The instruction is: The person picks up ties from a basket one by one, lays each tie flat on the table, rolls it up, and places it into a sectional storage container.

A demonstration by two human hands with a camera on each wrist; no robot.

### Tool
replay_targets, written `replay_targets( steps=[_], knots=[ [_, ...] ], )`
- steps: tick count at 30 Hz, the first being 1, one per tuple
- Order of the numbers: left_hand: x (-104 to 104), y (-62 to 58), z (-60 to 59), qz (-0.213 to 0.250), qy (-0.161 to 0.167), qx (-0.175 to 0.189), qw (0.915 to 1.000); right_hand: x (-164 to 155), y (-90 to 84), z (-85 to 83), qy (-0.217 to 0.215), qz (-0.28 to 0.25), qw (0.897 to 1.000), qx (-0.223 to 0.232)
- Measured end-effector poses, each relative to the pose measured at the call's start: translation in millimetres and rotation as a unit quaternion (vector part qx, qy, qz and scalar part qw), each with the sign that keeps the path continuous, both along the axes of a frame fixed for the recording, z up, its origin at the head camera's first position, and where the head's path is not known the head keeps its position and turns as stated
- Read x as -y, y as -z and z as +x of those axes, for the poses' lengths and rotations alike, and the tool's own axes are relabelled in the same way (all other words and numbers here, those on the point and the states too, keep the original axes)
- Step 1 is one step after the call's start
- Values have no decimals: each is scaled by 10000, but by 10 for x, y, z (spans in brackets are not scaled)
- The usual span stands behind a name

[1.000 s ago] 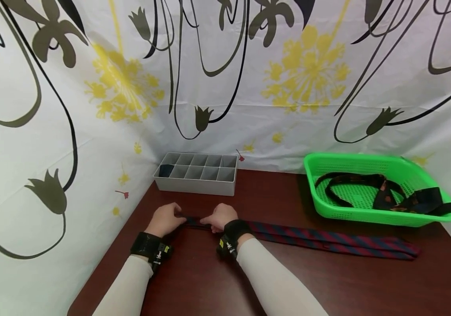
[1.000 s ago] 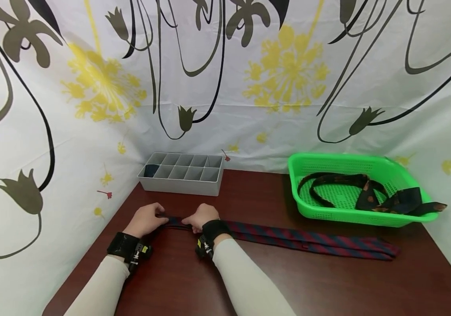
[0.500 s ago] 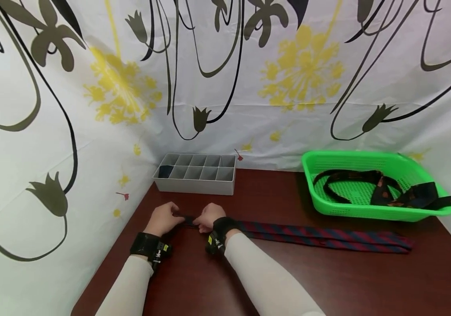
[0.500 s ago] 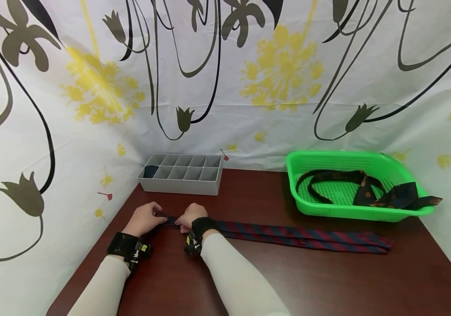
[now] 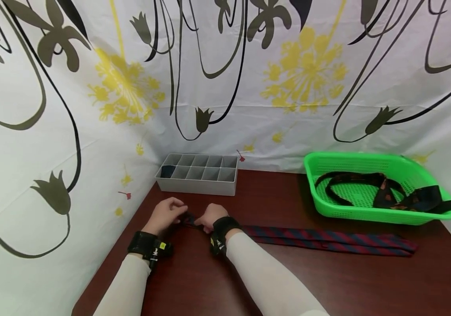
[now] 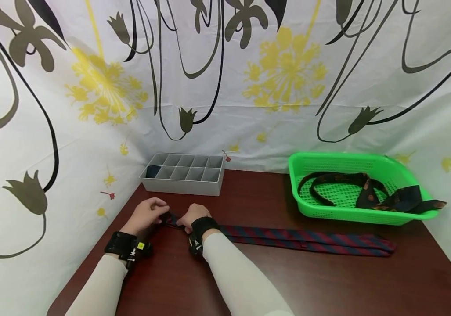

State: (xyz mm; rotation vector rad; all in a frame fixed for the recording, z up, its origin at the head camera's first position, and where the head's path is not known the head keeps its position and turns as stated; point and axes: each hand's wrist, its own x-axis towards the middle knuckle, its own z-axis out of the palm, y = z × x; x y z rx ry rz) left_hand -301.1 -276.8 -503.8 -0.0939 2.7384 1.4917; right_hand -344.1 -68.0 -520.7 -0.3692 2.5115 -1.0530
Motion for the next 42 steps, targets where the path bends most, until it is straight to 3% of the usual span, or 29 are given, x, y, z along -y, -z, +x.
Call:
replay_targets(
  steps=[3, 6, 11, 17, 21, 25, 29, 35, 42],
  knots=[
    [-7, -15, -18, 1001, 175, 232, 9946, -8, 11, 9, 2, -88, 9999, -103],
    [-19, 1, -41, 1203, 354, 342, 9915, -21, 23, 15, -10, -142, 9998, -169],
    [-43, 68, -39, 239, 504, 20, 9984, -41, 44, 17, -65, -325, 9993, -145],
    [-123, 95, -6, -514, 266, -253, 9980, -67, 57, 2, -49, -571, 9982, 163],
    [-182, 105, 3, -1016, 97, -198, 9946, -127, 23, 14, -98, -987, 9939, 483],
    [-250, 93, 16, -1223, -66, -34, 9925, -197, -10, 22, -222, -1404, 9872, 726],
    [-300, 85, 8, -1249, -177, 133, 9919, -195, 21, -50, -293, -1100, 9917, 592],
    [-316, 101, -13, -631, -213, 389, 9970, -131, -23, -106, -313, -358, 9978, 462],
    [-276, 82, -2, 849, -217, 682, 9938, -94, -79, -104, -374, 579, 9976, 82]
  ],
)
